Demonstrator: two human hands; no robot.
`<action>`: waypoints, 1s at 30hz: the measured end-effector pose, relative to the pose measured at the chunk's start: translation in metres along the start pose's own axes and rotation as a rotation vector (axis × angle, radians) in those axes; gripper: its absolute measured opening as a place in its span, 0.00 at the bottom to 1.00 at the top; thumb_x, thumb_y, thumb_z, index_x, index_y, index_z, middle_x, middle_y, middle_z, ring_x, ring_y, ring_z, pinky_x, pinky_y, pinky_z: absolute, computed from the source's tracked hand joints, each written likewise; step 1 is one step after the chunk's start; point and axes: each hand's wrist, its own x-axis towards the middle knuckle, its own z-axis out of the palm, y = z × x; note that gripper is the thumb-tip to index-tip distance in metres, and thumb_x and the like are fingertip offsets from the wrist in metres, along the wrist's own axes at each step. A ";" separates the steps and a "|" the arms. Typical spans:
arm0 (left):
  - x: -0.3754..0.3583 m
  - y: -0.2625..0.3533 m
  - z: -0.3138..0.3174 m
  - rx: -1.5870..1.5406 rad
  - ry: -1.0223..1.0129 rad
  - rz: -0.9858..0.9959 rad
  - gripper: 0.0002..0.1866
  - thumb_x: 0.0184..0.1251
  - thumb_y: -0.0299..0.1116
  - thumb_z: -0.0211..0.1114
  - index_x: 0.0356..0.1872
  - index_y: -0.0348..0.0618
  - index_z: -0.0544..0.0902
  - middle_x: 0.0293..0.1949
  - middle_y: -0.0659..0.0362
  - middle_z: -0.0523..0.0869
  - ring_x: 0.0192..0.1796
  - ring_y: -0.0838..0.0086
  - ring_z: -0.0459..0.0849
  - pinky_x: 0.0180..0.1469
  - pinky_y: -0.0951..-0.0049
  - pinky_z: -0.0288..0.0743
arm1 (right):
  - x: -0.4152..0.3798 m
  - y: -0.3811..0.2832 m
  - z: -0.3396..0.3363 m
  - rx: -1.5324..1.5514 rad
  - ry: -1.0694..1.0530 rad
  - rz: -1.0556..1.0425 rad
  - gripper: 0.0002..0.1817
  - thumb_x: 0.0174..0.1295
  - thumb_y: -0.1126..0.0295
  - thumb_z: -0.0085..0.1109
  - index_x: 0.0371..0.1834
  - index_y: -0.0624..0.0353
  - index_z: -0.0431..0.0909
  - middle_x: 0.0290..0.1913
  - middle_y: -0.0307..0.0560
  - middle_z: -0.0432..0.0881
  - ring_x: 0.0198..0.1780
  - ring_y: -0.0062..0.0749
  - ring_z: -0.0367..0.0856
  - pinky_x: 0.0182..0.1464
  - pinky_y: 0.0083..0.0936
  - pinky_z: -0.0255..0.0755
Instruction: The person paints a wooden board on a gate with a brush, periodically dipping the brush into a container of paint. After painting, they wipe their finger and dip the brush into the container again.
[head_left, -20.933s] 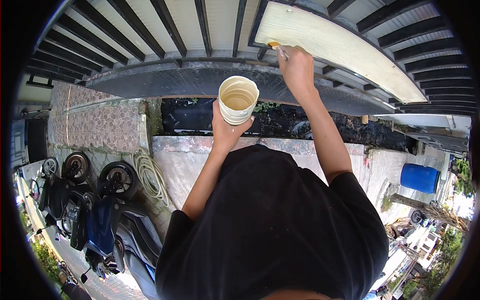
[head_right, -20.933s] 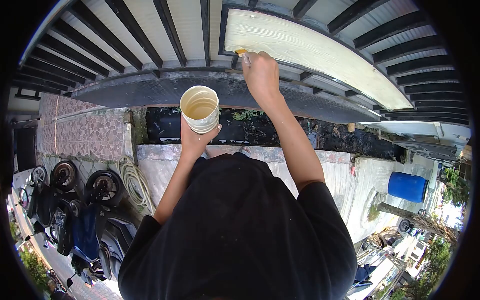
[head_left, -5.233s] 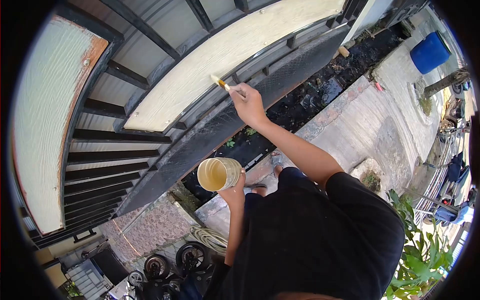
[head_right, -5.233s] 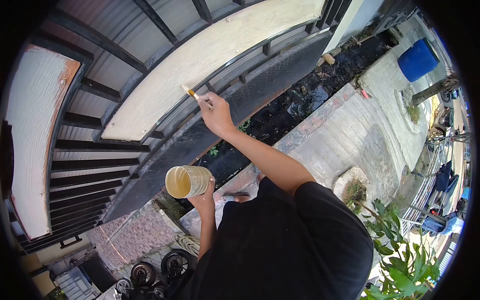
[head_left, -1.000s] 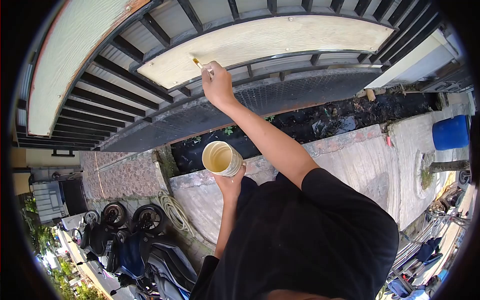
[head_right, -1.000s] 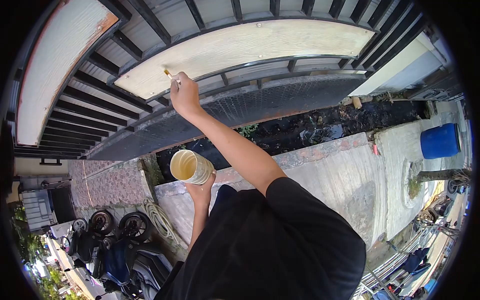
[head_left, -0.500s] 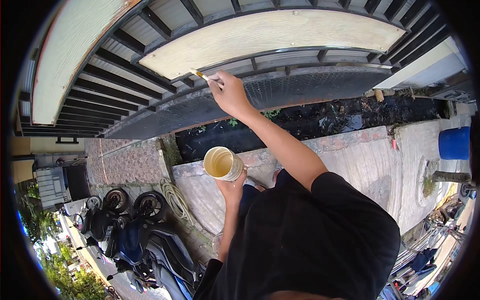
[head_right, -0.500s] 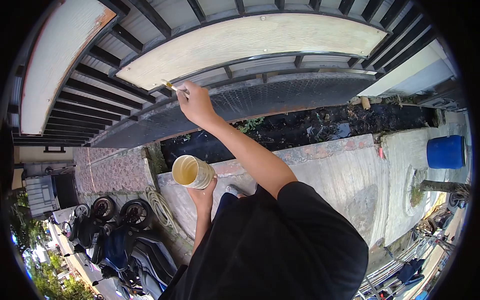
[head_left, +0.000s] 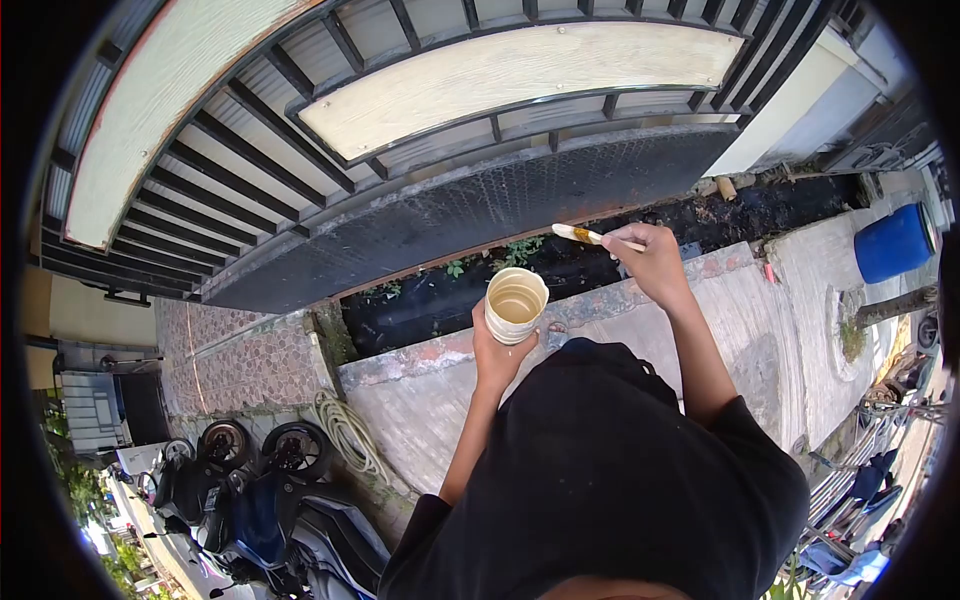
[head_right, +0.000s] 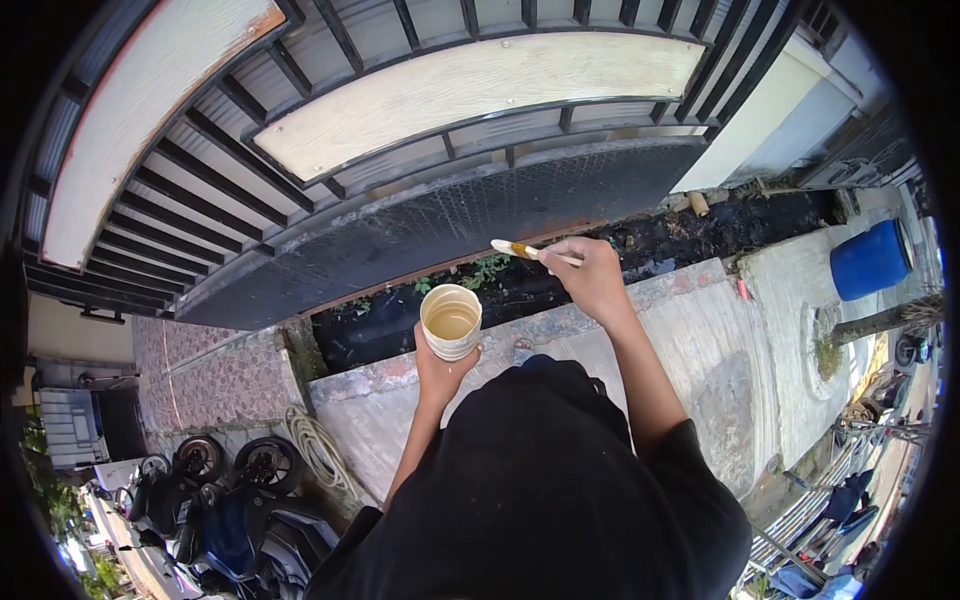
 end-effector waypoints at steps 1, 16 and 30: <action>-0.003 0.002 0.002 -0.017 -0.011 -0.005 0.48 0.51 0.29 0.87 0.73 0.37 0.67 0.63 0.47 0.85 0.66 0.60 0.86 0.69 0.60 0.78 | -0.013 -0.009 -0.008 0.030 0.005 0.117 0.13 0.72 0.67 0.72 0.50 0.68 0.91 0.29 0.44 0.88 0.27 0.21 0.83 0.30 0.25 0.73; -0.032 0.021 0.025 -0.019 -0.261 0.101 0.49 0.47 0.29 0.87 0.72 0.38 0.69 0.62 0.46 0.85 0.66 0.53 0.86 0.68 0.58 0.78 | -0.119 -0.116 -0.054 0.302 0.336 0.035 0.11 0.76 0.67 0.72 0.42 0.66 0.87 0.29 0.42 0.87 0.23 0.19 0.85 0.19 0.15 0.67; 0.015 0.051 0.106 0.026 -0.308 0.133 0.52 0.43 0.23 0.87 0.73 0.38 0.68 0.63 0.47 0.84 0.67 0.56 0.85 0.71 0.59 0.77 | -0.095 -0.087 -0.098 0.296 0.087 0.035 0.11 0.79 0.66 0.68 0.47 0.65 0.85 0.29 0.37 0.84 0.28 0.13 0.83 0.27 0.15 0.71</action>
